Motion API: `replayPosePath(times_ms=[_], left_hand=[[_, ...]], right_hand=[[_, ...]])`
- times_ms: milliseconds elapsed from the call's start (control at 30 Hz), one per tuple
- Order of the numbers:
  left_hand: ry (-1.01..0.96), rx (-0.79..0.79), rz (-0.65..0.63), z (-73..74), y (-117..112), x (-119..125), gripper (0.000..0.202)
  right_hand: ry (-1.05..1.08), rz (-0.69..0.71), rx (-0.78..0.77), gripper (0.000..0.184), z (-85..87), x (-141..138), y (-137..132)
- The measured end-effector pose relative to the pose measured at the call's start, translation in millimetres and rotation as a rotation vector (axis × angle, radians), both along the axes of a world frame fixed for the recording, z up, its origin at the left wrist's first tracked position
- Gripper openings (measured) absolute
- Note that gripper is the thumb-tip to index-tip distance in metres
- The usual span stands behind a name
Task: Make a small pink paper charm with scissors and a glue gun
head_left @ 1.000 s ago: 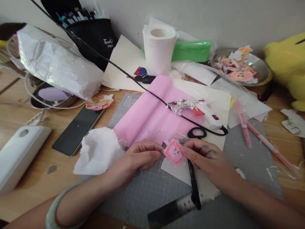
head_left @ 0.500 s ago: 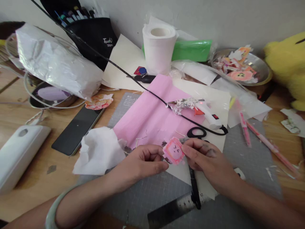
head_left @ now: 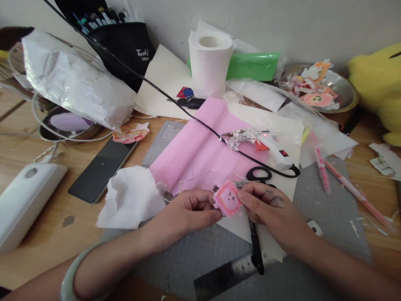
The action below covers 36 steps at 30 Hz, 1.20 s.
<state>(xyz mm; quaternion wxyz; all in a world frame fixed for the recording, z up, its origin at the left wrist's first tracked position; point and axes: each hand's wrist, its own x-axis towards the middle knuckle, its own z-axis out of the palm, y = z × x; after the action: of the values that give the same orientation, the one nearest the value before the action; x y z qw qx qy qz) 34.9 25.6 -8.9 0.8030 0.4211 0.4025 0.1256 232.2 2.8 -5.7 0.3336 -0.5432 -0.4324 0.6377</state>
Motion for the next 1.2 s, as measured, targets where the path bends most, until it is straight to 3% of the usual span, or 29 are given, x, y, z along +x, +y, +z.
replayPosePath(times_ms=[967, 1200], left_hand=[[0.003, -0.012, 0.003, 3.7, 1.9, 0.2, 0.022], [-0.011, -0.032, 0.073, 5.7, 1.3, 0.6, 0.013]], right_hand=[[-0.029, 0.007, -0.001, 0.023, 1.4, -0.2, -2.4], [-0.037, 0.004, 0.004, 0.026, 1.7, 1.8, -1.9]])
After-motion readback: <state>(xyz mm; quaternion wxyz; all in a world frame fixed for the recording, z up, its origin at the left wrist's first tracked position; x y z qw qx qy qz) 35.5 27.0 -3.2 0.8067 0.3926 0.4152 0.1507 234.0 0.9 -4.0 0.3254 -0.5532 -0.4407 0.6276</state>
